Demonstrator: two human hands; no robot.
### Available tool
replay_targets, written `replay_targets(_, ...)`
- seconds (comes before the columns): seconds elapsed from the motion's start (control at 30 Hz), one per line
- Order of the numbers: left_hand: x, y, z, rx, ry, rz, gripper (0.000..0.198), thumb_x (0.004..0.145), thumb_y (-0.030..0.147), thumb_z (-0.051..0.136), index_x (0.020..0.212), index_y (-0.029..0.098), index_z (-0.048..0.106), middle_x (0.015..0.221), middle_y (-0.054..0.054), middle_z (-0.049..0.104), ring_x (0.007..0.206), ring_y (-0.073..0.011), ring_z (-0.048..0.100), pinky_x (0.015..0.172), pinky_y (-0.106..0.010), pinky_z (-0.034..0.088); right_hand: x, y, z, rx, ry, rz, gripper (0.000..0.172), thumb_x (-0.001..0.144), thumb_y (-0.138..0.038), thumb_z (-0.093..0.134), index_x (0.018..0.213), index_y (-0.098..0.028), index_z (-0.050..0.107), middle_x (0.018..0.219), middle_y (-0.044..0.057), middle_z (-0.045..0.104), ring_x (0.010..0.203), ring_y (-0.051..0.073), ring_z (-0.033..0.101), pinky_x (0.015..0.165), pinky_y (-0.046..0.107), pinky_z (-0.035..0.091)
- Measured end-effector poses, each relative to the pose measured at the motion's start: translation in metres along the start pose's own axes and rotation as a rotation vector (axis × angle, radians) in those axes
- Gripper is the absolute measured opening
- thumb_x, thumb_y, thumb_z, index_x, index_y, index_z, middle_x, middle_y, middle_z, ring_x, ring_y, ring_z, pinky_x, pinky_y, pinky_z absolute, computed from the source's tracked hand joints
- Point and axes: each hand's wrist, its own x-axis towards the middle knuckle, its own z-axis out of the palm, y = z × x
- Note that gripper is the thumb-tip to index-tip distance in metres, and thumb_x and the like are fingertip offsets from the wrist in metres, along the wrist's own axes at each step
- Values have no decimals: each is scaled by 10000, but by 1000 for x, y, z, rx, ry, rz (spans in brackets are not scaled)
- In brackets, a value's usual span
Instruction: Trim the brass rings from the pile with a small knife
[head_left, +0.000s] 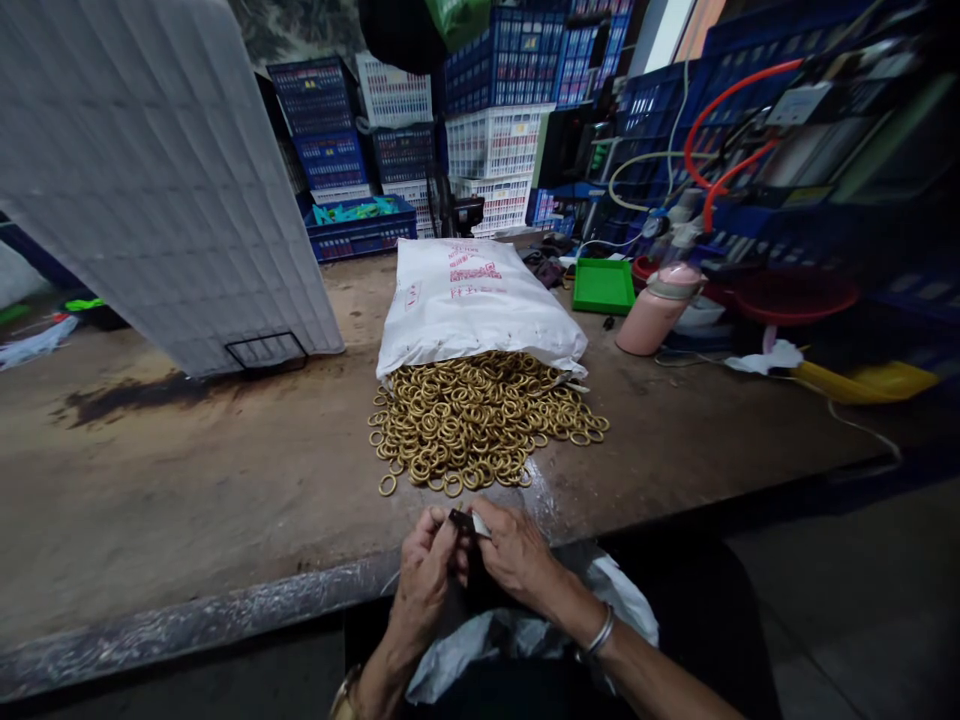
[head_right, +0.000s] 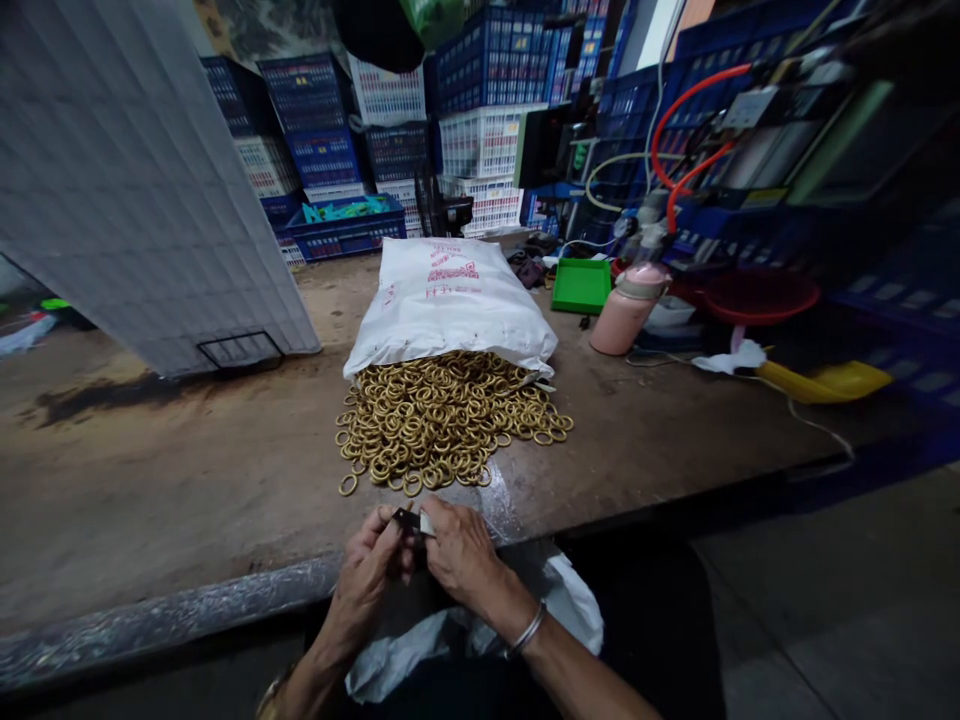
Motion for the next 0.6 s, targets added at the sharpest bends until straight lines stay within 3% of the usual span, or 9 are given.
replay_targets(0.17,0,-1,-1,117,-2,87,321,708,472,596,696,174,476,531,62,504,394,-46,415,389,-160,354,1,-3,-3,-127,-80,30,273,667,-70,388,883,-173,519,666,21,580,597,139,478,537,239,235)
replay_targets(0.3,-4,-5,-7,82,6,86,311,720,471,585,687,186,465,522,66,508,356,-47,388,365,-171,361,4,-5,-2,-230,-112,34,300,678,-69,395,938,-162,510,709,43,601,628,150,511,548,252,232)
replay_targets(0.5,-24,3,-11,-37,-65,62,262,728,402,614,670,173,503,559,32,542,420,-73,460,438,-214,434,19,0,5,-311,-26,77,247,729,-78,390,942,-154,489,740,61,614,669,162,545,569,256,258)
replay_targets(0.6,-24,8,-13,-180,-32,20,249,700,377,650,691,157,536,676,-16,602,504,-97,515,450,-220,440,26,2,10,-327,30,87,274,725,-79,412,977,-170,469,793,59,617,696,166,554,595,255,283)
